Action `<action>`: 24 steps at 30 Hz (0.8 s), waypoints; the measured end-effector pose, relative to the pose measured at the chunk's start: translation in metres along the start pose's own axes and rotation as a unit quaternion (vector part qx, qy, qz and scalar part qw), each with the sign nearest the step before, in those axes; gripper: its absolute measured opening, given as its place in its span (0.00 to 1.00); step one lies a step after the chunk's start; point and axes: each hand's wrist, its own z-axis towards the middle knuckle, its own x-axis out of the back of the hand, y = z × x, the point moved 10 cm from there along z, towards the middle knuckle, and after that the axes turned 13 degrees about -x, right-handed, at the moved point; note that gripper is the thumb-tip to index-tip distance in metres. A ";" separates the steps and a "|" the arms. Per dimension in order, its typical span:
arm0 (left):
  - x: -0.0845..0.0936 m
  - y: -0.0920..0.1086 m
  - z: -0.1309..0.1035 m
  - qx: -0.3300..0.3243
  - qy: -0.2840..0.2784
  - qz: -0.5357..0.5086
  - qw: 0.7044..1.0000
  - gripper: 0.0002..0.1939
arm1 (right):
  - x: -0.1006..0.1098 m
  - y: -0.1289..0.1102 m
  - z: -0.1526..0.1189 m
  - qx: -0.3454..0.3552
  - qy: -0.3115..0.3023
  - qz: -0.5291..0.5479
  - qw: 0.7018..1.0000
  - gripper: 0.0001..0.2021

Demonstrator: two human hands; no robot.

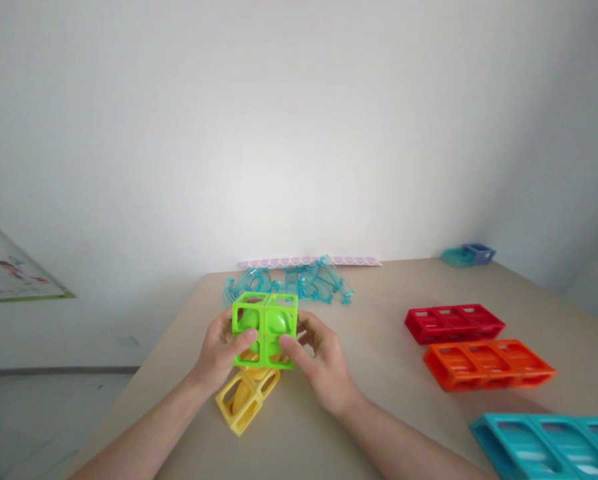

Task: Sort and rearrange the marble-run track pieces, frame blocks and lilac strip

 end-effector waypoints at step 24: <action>-0.017 0.021 0.001 -0.246 -0.222 0.411 0.849 0.08 | 0.191 -0.130 0.050 0.068 0.137 -0.645 0.749 0.14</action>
